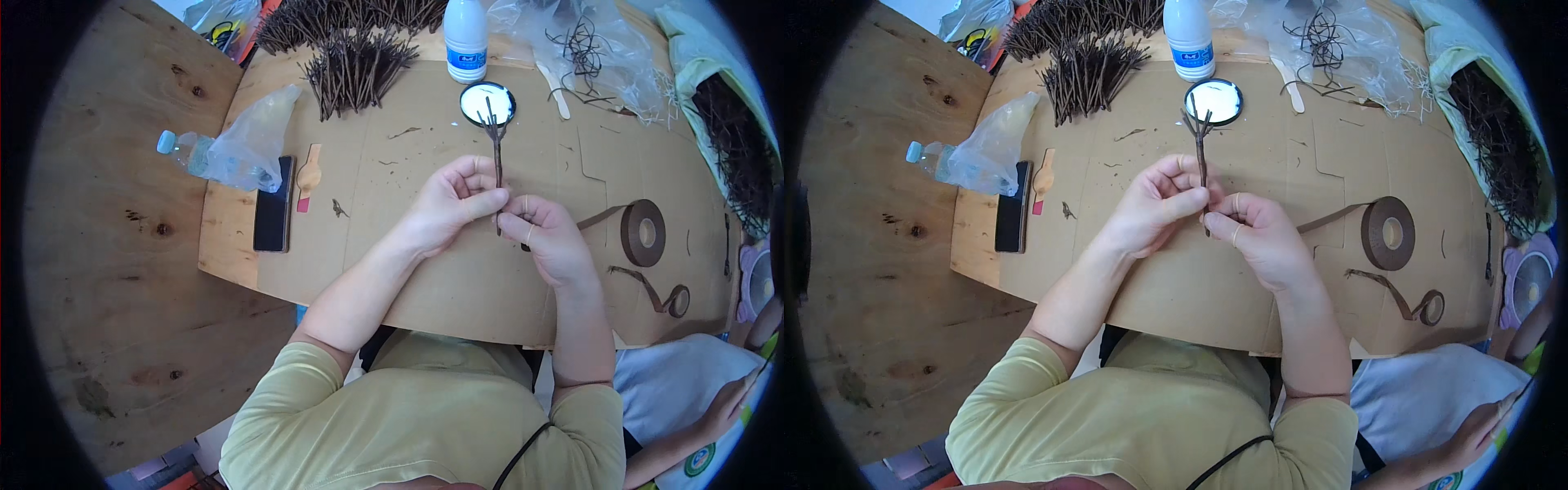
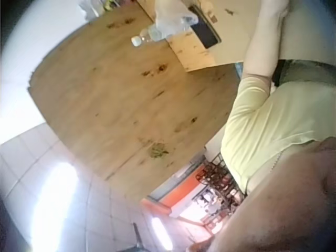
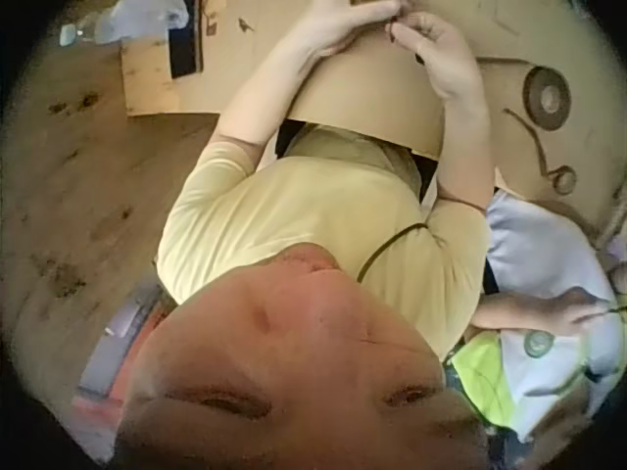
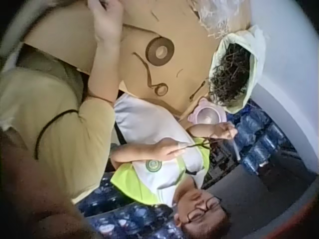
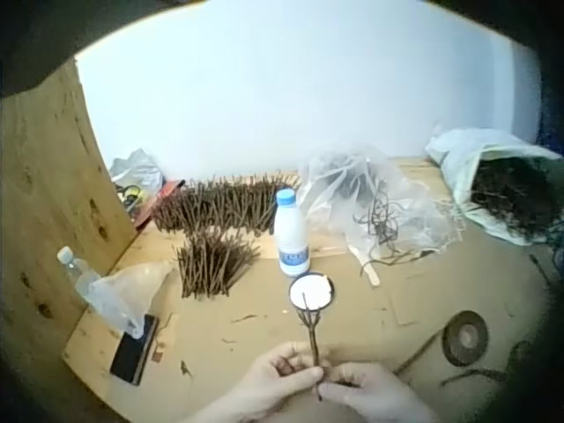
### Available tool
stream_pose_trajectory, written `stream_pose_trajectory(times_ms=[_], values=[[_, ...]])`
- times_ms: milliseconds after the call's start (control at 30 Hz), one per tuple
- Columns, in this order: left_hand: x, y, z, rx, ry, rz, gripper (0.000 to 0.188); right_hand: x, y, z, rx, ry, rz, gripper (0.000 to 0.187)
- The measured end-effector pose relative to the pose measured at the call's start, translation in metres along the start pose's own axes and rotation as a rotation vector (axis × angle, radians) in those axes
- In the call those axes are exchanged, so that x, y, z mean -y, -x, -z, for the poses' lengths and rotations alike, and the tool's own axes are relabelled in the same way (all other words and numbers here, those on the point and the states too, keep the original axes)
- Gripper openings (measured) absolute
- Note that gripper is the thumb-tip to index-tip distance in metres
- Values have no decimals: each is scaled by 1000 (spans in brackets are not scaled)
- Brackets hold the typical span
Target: The person assembles small wooden or stick-based craft items by hand at a table, using glue and adhesive tape to secure bundles of thin wooden sticks together.
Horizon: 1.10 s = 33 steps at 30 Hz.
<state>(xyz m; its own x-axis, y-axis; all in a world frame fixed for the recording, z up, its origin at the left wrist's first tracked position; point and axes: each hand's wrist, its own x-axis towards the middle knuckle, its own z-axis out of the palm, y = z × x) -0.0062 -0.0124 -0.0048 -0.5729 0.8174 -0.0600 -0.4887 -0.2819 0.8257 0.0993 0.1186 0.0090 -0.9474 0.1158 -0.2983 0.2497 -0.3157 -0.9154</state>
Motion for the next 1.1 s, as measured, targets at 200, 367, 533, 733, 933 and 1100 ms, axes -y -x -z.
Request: stream_pose_trajectory(times_ms=[200, 367, 533, 733, 933, 1100], values=[[-10, 0, 5, -2, 25, 56, 22, 4, 1, 4, 15, -14, -17, 15], [-7, -1, 7, 88, 139, 79, 31, 2, 1, 6, 70, -3, -12, 16], [-6, -1, 5, 127, 237, 97, 36, 2, 1, 4, 98, -51, -23, 14], [-8, 1, -4, 19, 5, 82, 28, 0, 0, 5, 51, -52, -2, 13], [-10, 1, 3, 12, -8, 105, 22, 5, 2, 4, 46, -30, -6, 15], [-12, 1, 4, 110, 121, 124, 28, 4, 2, 7, 104, -20, -19, 15]])
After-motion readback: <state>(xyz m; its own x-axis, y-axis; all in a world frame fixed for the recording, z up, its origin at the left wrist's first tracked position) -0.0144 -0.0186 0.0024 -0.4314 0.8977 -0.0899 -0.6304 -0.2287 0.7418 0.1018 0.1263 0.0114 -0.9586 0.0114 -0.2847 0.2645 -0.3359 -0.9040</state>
